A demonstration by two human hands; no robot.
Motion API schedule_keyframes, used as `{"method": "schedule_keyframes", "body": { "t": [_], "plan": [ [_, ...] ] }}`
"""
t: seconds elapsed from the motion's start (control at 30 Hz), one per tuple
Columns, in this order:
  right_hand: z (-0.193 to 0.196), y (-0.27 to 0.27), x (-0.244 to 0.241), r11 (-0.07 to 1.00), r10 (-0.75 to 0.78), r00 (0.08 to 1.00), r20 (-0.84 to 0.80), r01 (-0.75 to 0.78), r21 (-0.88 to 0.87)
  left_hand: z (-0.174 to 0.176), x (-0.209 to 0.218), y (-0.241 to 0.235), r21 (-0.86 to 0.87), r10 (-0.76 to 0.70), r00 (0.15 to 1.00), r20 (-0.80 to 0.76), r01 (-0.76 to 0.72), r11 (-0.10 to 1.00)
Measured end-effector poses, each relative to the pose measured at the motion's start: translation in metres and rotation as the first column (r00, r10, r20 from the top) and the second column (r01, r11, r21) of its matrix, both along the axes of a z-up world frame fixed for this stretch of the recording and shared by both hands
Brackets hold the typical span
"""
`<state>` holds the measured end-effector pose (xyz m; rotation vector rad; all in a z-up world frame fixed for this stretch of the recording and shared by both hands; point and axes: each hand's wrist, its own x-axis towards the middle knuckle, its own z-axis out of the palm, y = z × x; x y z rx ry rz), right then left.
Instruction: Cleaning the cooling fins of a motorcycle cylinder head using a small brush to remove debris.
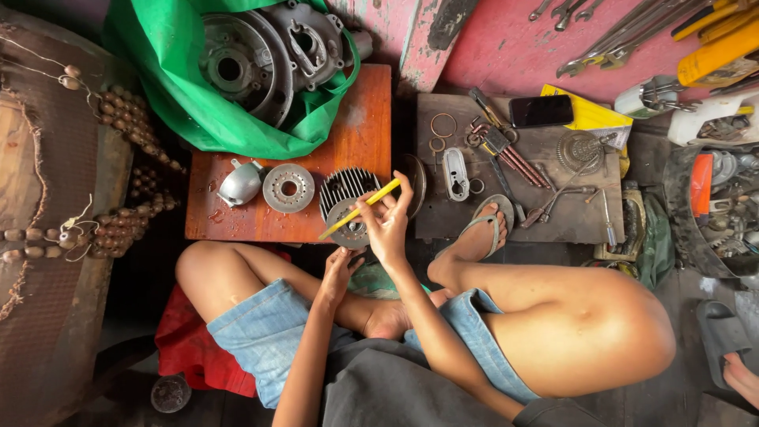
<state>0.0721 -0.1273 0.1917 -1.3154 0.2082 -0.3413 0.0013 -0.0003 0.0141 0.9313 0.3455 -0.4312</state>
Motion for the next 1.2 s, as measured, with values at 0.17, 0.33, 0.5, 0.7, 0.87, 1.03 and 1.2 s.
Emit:
{"method": "schedule_keyframes", "body": {
  "t": [0.17,0.33,0.5,0.7,0.87,1.03,1.2],
  "plan": [
    [0.005,-0.022,0.007,0.994,-0.099,0.995,0.030,0.100,-0.049,0.000,0.000,0.001,0.024,-0.011,1.000,0.027,0.011,1.000],
    [0.001,-0.004,0.000,0.999,-0.033,0.999,0.019,0.033,-0.033,0.002,-0.001,0.000,0.006,-0.011,1.000,0.025,0.011,1.000],
    [0.003,-0.015,0.005,0.997,-0.033,0.998,0.059,0.038,-0.072,-0.003,-0.001,0.003,0.008,-0.008,1.000,0.025,0.008,1.000],
    [-0.001,-0.004,-0.002,0.993,-0.068,0.996,0.055,0.073,-0.089,-0.023,-0.002,-0.004,0.025,-0.025,0.999,0.028,0.024,0.999],
    [0.008,-0.004,-0.001,0.996,-0.029,0.998,0.047,0.033,-0.081,-0.012,-0.002,-0.009,0.178,0.000,1.000,-0.021,0.004,0.984],
    [-0.001,-0.005,-0.001,0.992,-0.113,0.992,0.053,0.115,-0.049,0.001,-0.002,-0.011,0.307,-0.124,0.992,0.023,0.111,0.945],
    [-0.006,0.007,-0.004,0.988,0.006,0.999,0.051,0.002,-0.156,0.030,-0.016,-0.030,0.608,-0.457,0.853,0.252,0.228,0.760]
  ]
}}
